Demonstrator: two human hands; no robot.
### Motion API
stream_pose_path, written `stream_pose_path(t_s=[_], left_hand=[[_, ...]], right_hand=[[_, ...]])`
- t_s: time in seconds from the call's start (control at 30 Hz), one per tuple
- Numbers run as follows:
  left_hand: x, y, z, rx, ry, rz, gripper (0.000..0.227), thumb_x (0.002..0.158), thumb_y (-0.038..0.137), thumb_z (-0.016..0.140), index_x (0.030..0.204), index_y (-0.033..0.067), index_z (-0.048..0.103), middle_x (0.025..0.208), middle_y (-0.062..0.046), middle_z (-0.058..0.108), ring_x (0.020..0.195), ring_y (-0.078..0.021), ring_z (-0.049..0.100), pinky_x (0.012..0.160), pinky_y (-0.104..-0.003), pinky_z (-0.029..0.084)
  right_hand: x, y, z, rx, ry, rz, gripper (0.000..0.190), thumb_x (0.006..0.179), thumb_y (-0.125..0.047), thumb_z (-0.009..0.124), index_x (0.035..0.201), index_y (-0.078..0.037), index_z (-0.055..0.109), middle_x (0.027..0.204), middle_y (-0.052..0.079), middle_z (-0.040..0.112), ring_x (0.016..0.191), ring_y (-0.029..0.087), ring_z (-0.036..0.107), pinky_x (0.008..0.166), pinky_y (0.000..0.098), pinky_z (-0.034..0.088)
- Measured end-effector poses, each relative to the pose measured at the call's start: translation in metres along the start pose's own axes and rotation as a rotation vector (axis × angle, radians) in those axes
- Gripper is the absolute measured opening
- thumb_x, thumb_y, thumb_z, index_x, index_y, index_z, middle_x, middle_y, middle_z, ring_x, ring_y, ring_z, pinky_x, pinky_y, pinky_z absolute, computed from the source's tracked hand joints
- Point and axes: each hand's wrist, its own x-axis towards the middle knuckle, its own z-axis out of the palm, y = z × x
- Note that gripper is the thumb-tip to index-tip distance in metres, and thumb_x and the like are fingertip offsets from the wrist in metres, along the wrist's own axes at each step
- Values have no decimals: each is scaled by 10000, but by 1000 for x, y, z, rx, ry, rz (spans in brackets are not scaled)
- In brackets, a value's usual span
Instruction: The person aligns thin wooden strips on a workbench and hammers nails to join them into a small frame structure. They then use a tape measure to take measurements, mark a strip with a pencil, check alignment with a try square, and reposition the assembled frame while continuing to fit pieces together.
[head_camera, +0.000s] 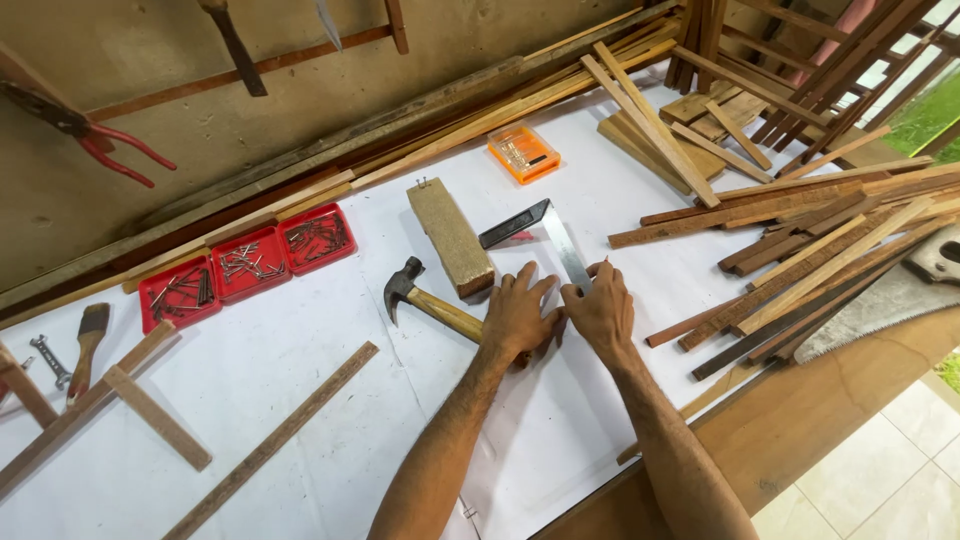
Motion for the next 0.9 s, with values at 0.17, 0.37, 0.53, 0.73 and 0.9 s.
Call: stream_pose_path(t_s=[0.17,0.37,0.53,0.73,0.9], left_hand=[[-4,6,-9,-8,-22,-26,664,897,537,701,1470,248,532,1596,-136,346,1337,-347,434,1142,-528,354],[-4,4,-5,-24,9,-5,658,896,534,702,1463,235,556,1587,-139,375,1333,-356,448,1128,-520,376],[-3,-1,-2,-29,-18,-24,672,899,540,698,1476,224,558,1568,-117,412,1331,-350,469,1150,-521,381],[-18,-28,-7,-231,272,204,545,874,434,770,1321,139,666,1423,-158,567,1300,-338,526,1046,-486,431],[-107,-29,-77,-215,273,262,172,942,290,729,967,128,783,849,-39,748,808,-207,721,767,-359,574]], right_hand=[[3,3,-5,181,-27,101,428,827,-280,784,1079,42,659,828,151,681,647,227,651,537,379,538],[-1,-16,-23,397,-79,239,466,850,-308,833,1088,37,628,728,85,663,477,121,601,380,266,483],[-9,-27,-27,523,7,93,402,853,-254,847,1044,23,629,755,60,650,479,99,578,377,252,456],[-27,-47,-30,575,42,-89,364,874,-225,846,1028,17,622,774,53,641,497,85,579,382,239,468],[-63,-78,-32,610,-79,-92,363,855,-204,848,1017,25,617,803,36,623,491,77,578,369,241,465]])
